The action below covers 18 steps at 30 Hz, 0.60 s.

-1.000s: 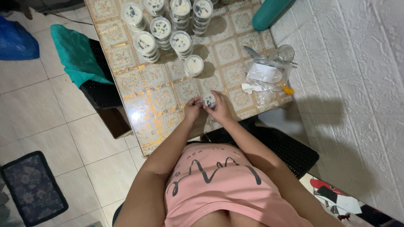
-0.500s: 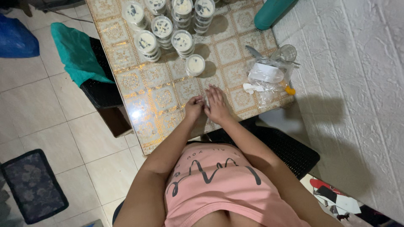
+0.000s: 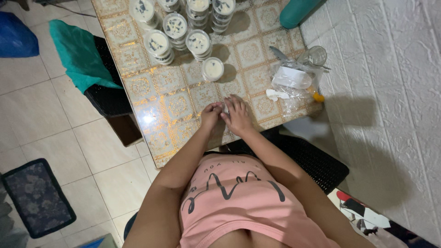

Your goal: The person wraps small, round white candles with black speckles in clear plastic bags. They pick up each candle, place it into a bag, and seal it by hand, then stack the wrapped items on the table.

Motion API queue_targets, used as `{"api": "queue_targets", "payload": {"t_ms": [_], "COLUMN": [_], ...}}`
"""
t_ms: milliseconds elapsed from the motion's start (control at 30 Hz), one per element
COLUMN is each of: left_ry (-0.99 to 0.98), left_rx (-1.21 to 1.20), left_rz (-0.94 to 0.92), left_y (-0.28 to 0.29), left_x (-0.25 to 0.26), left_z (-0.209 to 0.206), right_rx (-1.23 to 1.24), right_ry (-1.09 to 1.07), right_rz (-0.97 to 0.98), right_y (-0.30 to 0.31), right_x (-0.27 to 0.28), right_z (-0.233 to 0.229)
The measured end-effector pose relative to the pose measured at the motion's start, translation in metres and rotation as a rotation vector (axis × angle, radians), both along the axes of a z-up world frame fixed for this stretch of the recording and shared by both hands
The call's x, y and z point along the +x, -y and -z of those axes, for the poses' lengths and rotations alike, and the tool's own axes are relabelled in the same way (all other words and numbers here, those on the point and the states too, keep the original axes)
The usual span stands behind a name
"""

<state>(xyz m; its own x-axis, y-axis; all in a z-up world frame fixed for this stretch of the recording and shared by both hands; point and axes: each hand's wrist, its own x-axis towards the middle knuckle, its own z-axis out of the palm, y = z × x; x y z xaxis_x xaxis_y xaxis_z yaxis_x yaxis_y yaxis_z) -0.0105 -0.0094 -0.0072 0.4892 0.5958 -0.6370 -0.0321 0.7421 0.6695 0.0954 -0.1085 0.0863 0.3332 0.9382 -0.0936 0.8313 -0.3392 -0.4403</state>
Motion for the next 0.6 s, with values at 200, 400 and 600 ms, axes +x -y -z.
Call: {"api": "queue_targets", "payload": {"t_ms": [200, 400, 600], "left_ry": [-0.082, -0.143, -0.097], "left_rx": [0.121, 0.361, 0.291], "left_rz": [0.070, 0.133, 0.176], "left_y": [0.000, 0.004, -0.002], "left_x": [0.001, 0.000, -0.001], "left_z": [0.007, 0.032, 0.033], "right_rx": [-0.022, -0.093, -0.143], "right_ry": [-0.002, 0.019, 0.019], "right_rz": [0.013, 0.034, 0.041], "right_y": [-0.003, -0.009, -0.008], "right_x": [0.000, -0.003, -0.004], "right_z": [0.004, -0.001, -0.013]}}
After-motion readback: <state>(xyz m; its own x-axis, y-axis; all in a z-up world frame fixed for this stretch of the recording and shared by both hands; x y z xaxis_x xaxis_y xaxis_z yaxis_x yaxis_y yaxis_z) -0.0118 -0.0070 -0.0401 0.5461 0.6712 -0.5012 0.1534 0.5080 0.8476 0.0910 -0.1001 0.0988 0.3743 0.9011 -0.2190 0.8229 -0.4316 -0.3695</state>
